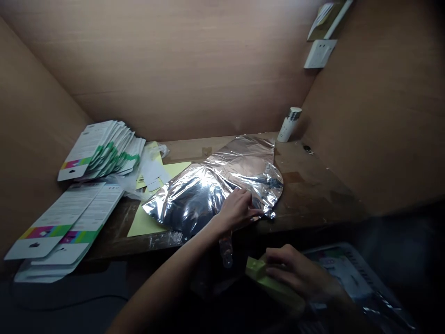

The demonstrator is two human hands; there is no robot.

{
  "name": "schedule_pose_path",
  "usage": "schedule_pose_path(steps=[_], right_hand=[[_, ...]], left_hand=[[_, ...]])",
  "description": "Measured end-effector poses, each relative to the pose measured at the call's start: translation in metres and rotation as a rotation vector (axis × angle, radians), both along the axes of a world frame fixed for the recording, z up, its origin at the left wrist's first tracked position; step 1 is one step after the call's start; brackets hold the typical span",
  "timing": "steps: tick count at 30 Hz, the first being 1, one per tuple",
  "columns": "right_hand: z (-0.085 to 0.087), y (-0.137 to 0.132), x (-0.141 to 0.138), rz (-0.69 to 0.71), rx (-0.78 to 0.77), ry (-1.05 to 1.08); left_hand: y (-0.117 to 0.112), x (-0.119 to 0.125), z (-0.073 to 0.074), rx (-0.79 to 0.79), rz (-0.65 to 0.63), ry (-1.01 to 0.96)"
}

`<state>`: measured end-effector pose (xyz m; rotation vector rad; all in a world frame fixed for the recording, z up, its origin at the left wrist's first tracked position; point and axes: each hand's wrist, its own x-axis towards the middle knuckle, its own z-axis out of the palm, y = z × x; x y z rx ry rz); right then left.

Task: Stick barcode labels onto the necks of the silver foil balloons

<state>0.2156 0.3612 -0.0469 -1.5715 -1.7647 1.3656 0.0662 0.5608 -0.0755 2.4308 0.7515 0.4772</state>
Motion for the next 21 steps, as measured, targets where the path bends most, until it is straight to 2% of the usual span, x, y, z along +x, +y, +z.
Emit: schedule_pose_path(steps=[2, 4, 7, 10, 13, 15, 17, 19, 21], right_hand=[[0.005, -0.002, 0.005, -0.009, 0.034, -0.003], [0.005, -0.003, 0.011, -0.06, 0.062, -0.013], [0.001, -0.002, 0.023, -0.142, 0.117, -0.058], [-0.008, 0.008, 0.033, -0.099, 0.246, -0.087], [-0.02, 0.031, 0.035, -0.034, 0.467, -0.195], [-0.029, 0.049, 0.034, -0.012, 0.554, -0.294], [-0.037, 0.064, 0.034, 0.009, 0.567, -0.335], [-0.043, 0.073, 0.035, 0.026, 0.573, -0.306], [-0.048, 0.076, 0.036, 0.023, 0.585, -0.261]], left_hand=[[0.014, 0.025, -0.008, 0.007, -0.036, 0.099], [0.024, 0.036, -0.014, -0.001, -0.058, 0.185], [0.036, 0.037, -0.018, -0.027, -0.096, 0.264], [0.042, 0.033, -0.016, -0.073, -0.132, 0.289], [0.049, 0.028, -0.01, -0.152, -0.151, 0.284], [0.061, 0.019, 0.003, -0.205, -0.13, 0.258], [0.085, -0.003, 0.027, -0.234, -0.059, 0.206], [0.118, -0.04, 0.062, -0.224, 0.067, 0.128], [0.151, -0.087, 0.1, -0.173, 0.222, 0.022]])
